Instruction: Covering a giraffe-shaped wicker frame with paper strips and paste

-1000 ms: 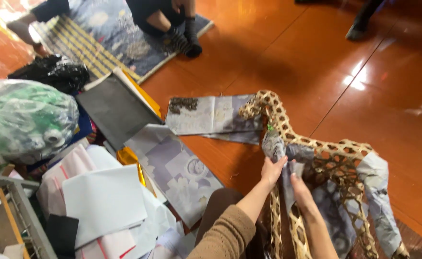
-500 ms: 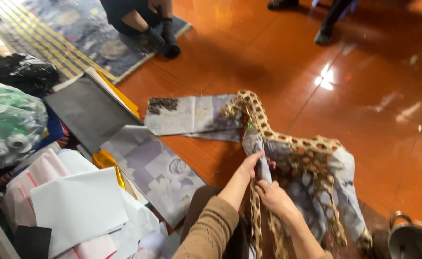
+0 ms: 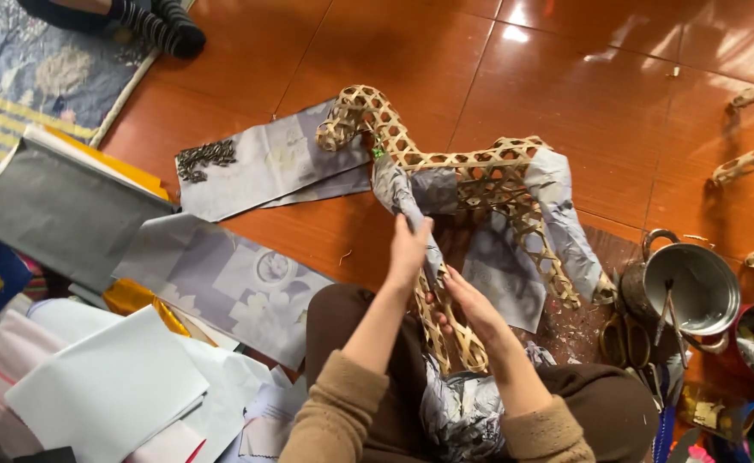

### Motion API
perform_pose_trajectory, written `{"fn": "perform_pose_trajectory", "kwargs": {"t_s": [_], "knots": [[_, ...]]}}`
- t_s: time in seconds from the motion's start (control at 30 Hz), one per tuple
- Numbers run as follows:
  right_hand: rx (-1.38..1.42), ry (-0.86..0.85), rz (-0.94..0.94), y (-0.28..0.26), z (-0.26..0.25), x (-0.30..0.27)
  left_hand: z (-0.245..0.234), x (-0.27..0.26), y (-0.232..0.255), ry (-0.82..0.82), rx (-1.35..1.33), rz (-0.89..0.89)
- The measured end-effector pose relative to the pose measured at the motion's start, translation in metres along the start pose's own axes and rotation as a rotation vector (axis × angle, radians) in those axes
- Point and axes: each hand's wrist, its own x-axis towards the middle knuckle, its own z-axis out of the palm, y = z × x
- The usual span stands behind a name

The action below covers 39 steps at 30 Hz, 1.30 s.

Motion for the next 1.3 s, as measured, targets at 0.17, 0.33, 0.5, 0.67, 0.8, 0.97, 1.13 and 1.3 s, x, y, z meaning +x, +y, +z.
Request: {"fn": "perform_pose_trajectory", "kwargs": {"t_s": [0.17, 0.33, 0.5, 0.67, 0.8, 0.97, 1.13, 1.3], "knots": [[-0.136, 0.031, -0.075, 0.008, -0.004, 0.011, 0.046, 0.079, -0.073, -0.041, -0.407, -0.069], [-0.247, -0.086, -0.111, -0.005, -0.004, 0.005, 0.055, 0.118, -0.093, -0.136, -0.668, -0.139], [0.131, -0.246, 0.103, -0.017, 0.008, -0.025, 0.033, 0.048, -0.023, -0.04, -0.713, -0.295], [0.214, -0.267, 0.177, -0.009, -0.001, -0.072, -0.001, 0.019, -0.013, -0.265, -0.653, -0.243], [0.332, -0.303, 0.133, 0.01, -0.03, -0.079, -0.038, -0.056, -0.005, -0.105, -0.3, -0.266], [0.283, -0.313, -0.07, -0.036, -0.006, -0.071, 0.002, -0.034, -0.157, -0.059, -0.2, -0.14], [0.373, -0.355, -0.094, -0.078, 0.039, -0.089, -0.015, -0.06, -0.11, -0.304, -0.567, -0.248], [0.415, -0.629, -0.268, -0.082, 0.059, -0.157, -0.076, -0.108, -0.046, -0.935, -1.264, -0.196]]}}
